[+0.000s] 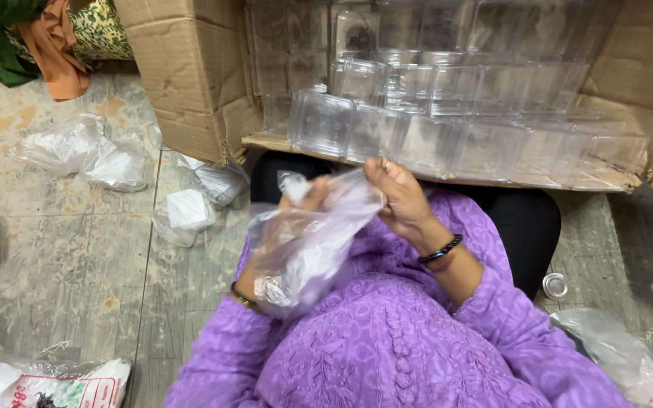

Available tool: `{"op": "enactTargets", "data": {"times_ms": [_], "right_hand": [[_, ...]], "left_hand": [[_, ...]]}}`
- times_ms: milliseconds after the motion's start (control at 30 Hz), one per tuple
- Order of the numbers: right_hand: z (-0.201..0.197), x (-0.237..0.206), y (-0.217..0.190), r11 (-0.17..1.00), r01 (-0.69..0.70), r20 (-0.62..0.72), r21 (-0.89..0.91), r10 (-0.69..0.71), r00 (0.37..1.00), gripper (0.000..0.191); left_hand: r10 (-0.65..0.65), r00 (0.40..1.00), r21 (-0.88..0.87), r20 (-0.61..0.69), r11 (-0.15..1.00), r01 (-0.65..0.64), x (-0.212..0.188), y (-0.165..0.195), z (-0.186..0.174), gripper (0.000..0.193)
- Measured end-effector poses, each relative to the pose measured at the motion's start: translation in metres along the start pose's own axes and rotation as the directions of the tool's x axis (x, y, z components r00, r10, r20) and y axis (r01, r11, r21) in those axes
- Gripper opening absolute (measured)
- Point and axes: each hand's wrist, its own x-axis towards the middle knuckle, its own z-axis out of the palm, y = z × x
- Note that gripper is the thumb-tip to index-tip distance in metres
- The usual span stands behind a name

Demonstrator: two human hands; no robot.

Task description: The person sits on the floor in front of an open cardboard box, places clear plastic containers one at a time into thin plastic bags, twists the bags closed, and stacks the bagged containers inside the box. Discarded bags and packaging material lie on the floor around them.

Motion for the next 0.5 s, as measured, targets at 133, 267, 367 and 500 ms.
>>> {"op": "enactTargets", "data": {"times_ms": [133, 267, 367, 500], "right_hand": [[-0.006, -0.002, -0.029, 0.876, -0.055, 0.038, -0.48, 0.083, 0.996, 0.017], [0.011, 0.032, -0.044, 0.098, 0.096, 0.06, -0.991, -0.321, 0.945, 0.026], [0.029, 0.079, -0.038, -0.311, 0.108, 0.265, -0.944, -0.523, 0.81, 0.018], [0.029, 0.101, -0.024, -0.409, 0.081, 0.322, -0.909, -0.566, 0.759, 0.01]], "left_hand": [[-0.117, 0.988, -0.148, 0.105, 0.98, 0.132, -0.004, 0.028, -0.067, 0.036], [0.091, 0.996, 0.039, 0.017, 0.995, -0.091, 0.078, 0.038, -0.093, 0.038], [0.26, 0.951, 0.391, -0.165, 0.903, -0.179, 0.162, 0.03, -0.086, 0.041], [0.26, 0.933, 0.48, -0.249, 0.87, -0.114, 0.174, 0.006, -0.087, 0.044]]}}
